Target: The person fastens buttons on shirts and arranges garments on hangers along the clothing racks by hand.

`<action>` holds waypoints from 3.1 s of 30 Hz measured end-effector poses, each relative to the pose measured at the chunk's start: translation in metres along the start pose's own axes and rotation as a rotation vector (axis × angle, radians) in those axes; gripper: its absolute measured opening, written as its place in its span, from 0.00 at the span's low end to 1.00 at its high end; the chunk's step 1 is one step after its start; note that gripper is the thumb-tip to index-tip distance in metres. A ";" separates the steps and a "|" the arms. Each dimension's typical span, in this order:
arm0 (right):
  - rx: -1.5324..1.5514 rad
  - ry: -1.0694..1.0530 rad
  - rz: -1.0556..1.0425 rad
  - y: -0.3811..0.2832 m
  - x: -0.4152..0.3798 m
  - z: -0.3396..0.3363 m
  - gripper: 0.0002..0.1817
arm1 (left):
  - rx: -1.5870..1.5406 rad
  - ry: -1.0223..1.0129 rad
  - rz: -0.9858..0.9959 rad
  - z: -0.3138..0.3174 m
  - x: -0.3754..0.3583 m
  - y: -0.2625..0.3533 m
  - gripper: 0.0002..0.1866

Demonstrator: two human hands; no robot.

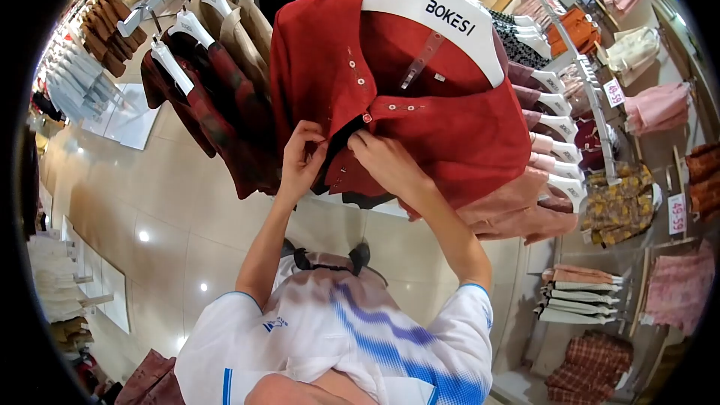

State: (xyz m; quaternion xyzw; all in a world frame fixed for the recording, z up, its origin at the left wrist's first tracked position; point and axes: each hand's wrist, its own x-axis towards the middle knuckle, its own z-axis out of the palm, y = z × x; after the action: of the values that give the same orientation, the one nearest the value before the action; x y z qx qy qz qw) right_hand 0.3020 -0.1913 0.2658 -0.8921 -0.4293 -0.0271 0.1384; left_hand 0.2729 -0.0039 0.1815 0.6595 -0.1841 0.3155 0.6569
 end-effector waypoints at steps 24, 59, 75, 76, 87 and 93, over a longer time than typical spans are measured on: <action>0.160 0.659 -0.146 -0.014 -0.022 0.030 0.11 | -0.434 -0.185 -0.478 0.016 -0.010 0.024 0.05; -0.376 0.719 -0.319 -0.024 -0.026 0.016 0.06 | -0.326 -0.305 -0.529 0.006 -0.001 0.041 0.05; -0.236 0.472 -0.151 -0.006 -0.016 0.003 0.10 | -0.059 -0.446 -0.074 0.007 0.011 0.027 0.09; -0.214 0.459 -0.154 -0.005 -0.015 0.003 0.10 | -0.004 -0.411 -0.001 0.009 0.012 0.032 0.10; -0.131 0.539 -0.190 -0.009 -0.006 -0.004 0.11 | 0.311 -0.269 0.202 0.011 0.009 0.037 0.12; -0.094 0.553 -0.184 -0.007 -0.004 -0.001 0.12 | 0.322 -0.316 0.193 0.007 0.009 0.029 0.10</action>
State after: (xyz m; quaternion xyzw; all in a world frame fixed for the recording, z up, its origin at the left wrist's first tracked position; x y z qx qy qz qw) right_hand 0.2944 -0.1906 0.2675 -0.8137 -0.4525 -0.3014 0.2057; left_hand 0.2611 -0.0111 0.2098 0.7763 -0.2942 0.2949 0.4732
